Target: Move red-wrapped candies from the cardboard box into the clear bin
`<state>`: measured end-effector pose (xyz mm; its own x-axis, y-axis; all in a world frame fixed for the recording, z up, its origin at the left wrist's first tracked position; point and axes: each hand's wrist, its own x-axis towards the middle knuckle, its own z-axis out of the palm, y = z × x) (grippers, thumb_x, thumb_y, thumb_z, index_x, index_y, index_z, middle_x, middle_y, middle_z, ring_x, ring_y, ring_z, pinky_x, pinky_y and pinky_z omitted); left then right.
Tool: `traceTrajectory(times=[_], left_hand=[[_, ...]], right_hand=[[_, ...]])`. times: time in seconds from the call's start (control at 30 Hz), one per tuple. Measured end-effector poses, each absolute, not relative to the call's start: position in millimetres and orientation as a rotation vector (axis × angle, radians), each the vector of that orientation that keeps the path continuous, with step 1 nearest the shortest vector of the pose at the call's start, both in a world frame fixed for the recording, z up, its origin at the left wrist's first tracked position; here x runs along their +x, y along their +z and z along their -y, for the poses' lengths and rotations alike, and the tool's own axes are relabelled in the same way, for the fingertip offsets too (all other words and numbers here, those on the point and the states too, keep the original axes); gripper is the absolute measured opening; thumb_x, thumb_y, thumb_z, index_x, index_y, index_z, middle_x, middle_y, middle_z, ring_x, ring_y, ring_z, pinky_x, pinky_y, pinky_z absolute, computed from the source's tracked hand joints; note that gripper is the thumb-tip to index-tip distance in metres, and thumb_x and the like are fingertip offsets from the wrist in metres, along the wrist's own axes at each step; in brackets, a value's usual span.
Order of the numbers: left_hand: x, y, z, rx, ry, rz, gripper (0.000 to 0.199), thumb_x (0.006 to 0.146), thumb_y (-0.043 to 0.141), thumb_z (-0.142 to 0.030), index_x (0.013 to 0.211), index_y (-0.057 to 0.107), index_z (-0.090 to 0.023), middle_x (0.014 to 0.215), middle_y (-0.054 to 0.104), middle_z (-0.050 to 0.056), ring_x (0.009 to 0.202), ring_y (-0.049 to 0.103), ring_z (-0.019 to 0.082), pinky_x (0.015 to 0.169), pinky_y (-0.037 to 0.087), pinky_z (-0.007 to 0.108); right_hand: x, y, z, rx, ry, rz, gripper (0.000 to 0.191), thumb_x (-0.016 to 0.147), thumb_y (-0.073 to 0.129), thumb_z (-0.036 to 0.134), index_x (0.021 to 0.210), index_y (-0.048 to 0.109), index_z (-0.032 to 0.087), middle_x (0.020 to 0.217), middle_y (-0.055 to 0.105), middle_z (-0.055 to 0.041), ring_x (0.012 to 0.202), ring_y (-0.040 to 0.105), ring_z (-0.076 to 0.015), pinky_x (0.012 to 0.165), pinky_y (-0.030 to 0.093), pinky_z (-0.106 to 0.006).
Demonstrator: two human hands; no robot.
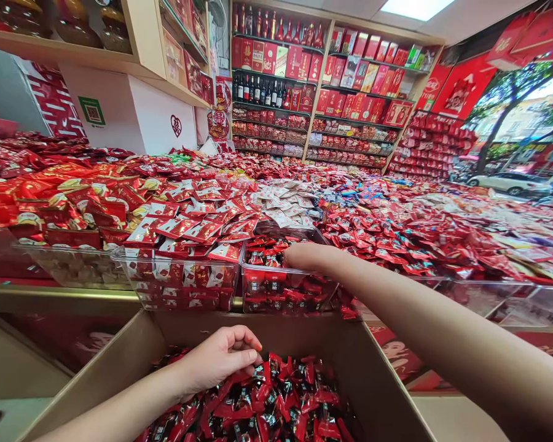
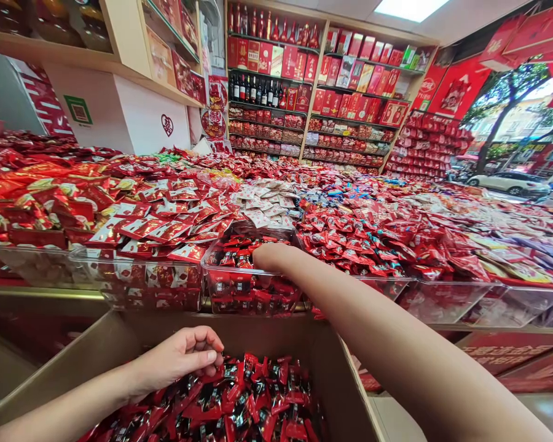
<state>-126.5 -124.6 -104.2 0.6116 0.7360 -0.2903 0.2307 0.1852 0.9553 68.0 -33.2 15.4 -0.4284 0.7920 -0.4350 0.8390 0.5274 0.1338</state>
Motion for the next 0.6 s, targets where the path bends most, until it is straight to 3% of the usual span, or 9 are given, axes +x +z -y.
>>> traceTrajectory(times=[0.4, 0.5, 0.6], left_hand=[[-130, -116, 122, 1.512, 0.342, -0.887, 0.023, 0.069, 0.047, -0.034, 0.083, 0.048, -0.016, 0.077, 0.06, 0.003, 0.068, 0.053, 0.012, 0.066, 0.039, 0.025], [-134, -118, 123, 1.724, 0.165, -0.943, 0.027, 0.068, 0.046, -0.036, 0.087, 0.052, -0.018, 0.081, 0.06, 0.002, 0.071, 0.054, 0.014, 0.063, 0.039, 0.024], [-140, -124, 127, 1.977, -0.123, -0.974, 0.033, 0.062, 0.048, -0.039, 0.089, 0.057, -0.023, 0.081, 0.062, 0.002, 0.071, 0.055, 0.018, 0.059, 0.039, 0.025]], right_hand=[[84, 27, 37, 1.445, -0.236, -2.622, 0.024, 0.061, 0.055, 0.033, 0.076, 0.064, 0.016, 0.065, 0.06, -0.0016, 0.056, 0.048, -0.009, 0.048, 0.031, -0.018], [94, 48, 60, 1.589, -0.2, -2.794, 0.027, 0.066, 0.05, 0.036, 0.073, 0.063, 0.014, 0.06, 0.057, -0.0011, 0.053, 0.046, -0.0082, 0.048, 0.031, -0.019], [95, 50, 102, 1.525, -0.528, -2.808, 0.028, 0.069, 0.046, 0.038, 0.074, 0.061, 0.015, 0.061, 0.057, -0.0004, 0.053, 0.047, -0.0082, 0.046, 0.032, -0.018]])
